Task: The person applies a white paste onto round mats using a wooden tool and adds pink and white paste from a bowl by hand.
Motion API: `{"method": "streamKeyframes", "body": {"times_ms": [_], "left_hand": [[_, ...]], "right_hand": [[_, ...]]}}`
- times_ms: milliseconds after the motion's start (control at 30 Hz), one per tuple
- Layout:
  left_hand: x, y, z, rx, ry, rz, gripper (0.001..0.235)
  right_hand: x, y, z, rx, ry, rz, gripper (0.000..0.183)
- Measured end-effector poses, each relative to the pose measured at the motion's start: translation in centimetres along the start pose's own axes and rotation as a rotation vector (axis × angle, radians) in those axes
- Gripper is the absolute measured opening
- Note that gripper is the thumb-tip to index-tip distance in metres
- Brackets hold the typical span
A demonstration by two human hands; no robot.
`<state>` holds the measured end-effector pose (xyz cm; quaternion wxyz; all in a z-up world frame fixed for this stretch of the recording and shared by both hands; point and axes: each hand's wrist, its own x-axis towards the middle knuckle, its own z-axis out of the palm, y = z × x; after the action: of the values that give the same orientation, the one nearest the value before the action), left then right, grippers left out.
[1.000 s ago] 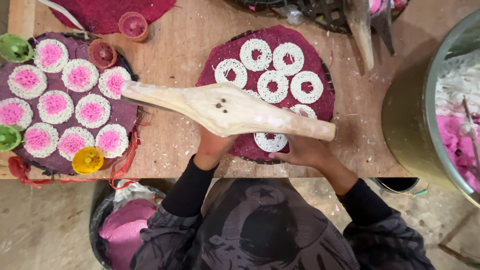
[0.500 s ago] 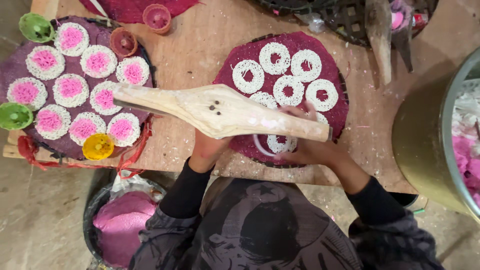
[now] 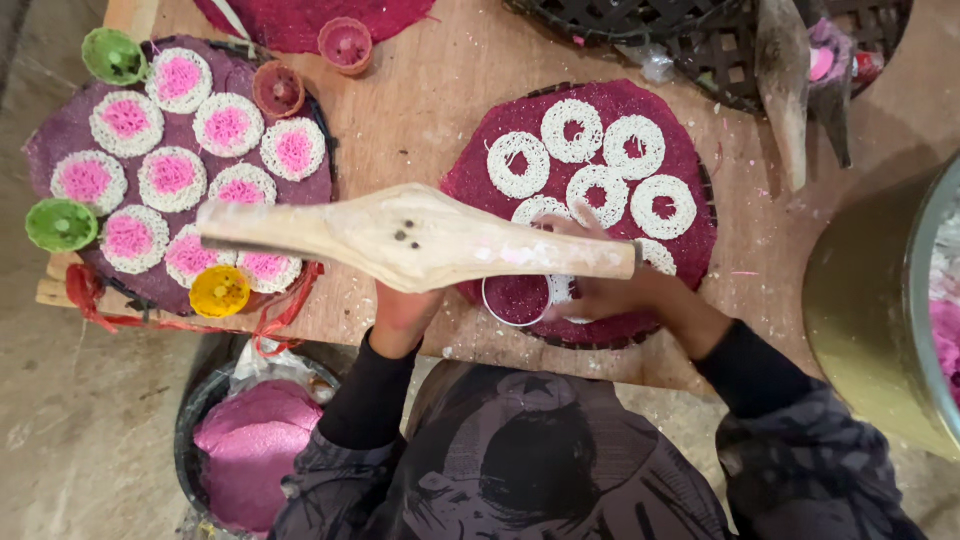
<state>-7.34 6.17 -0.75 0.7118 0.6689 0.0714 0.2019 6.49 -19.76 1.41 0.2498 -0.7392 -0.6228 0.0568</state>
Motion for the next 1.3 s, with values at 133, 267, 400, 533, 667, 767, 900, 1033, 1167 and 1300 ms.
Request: {"method": "streamKeyframes", "body": {"times_ms": [133,267,400,533,667,767,900,1033,1167,1300], "left_hand": [[0.9,1.4,1.8,-0.041,-0.071,0.071,0.040],[1.3,4.0,4.9,-0.055,-0.230,0.176,0.034],[2.6,7.5,7.4,0.000,-0.452,0.344,0.028],[4.1,10.2,10.0,0.222,-0.712,0.614,0.024],[5.3,12.3,11.9,0.920,-0.479,0.847,0.017],[5.5,13.6,10.5,1.066,-0.498,0.923,0.021],[4.6,14.0,9.2,0.974,-0.690,0.675,0.032],[4.8,13.5,7.6,0.840,-0.766,0.568,0.042],[5.7,11.0,6.4,0.706,-0.828,0.378,0.051],[5.0,8.2,5.6,0.424,-0.717,0.232,0.046]], "right_hand": [[-1.4,-1.6,-4.8,0.639,0.739,0.462,0.032],[-2.6,-5.0,-9.5,-0.060,0.535,0.198,0.027],[-1.7,-5.9,-13.6,-0.314,0.347,0.169,0.029],[0.8,-5.0,-16.7,0.189,0.674,0.267,0.025],[4.5,-6.8,-16.9,0.812,0.797,0.388,0.033],[4.6,-10.0,-16.7,0.282,0.717,0.375,0.029],[2.7,-13.2,-16.2,0.022,0.552,0.224,0.029],[0.1,-13.8,-15.6,0.042,0.548,0.114,0.026],[-3.5,-12.6,-16.0,0.062,0.684,0.025,0.042],[-9.4,-9.2,-18.2,0.729,0.821,0.036,0.018]]}}
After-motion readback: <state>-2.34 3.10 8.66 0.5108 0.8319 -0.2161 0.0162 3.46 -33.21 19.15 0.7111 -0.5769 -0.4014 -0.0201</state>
